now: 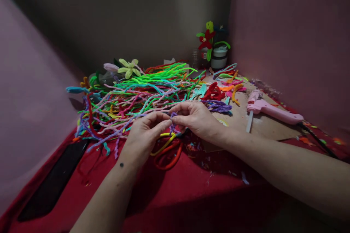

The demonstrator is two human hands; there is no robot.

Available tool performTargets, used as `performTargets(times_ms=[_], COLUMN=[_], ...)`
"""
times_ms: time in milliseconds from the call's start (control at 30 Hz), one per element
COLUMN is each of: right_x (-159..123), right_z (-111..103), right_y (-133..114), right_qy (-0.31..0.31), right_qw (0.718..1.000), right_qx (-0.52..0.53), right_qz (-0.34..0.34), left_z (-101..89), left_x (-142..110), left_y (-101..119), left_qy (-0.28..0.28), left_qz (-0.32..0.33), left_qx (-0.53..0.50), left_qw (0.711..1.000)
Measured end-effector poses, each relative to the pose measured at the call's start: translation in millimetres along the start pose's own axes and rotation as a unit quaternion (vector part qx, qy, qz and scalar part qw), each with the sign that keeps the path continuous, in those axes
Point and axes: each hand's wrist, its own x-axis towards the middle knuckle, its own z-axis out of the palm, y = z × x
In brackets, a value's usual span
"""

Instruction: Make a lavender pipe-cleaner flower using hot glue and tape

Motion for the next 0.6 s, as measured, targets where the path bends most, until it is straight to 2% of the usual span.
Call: performTargets(times_ms=[100, 200, 333, 600], right_x=[-1.0, -2.5, -5.6, -9.2], right_z=[3.6, 4.7, 4.4, 5.4], right_y=[-0.7, -2.7, -3.0, -3.5], right_qy=[0.007, -0.001, -0.045, -0.083], right_qw=[1.0, 1.0, 0.992, 0.973], right_qx=[0.002, -0.011, -0.119, -0.211], right_qz=[-0.009, 0.005, -0.012, -0.041], left_z=[1.2, 1.4, 1.4, 0.4], left_x=[-0.1, 0.7, 1.3, 0.6], left_y=[-4.2, -7.4, -5.9, -3.4], left_qy=[-0.034, -0.022, 0.005, 0.002], left_qz=[-0.047, -0.068, -0.056, -0.007], left_qx=[-0.042, -0.097, -0.142, -0.164], left_qw=[0.997, 0.993, 0.988, 0.986])
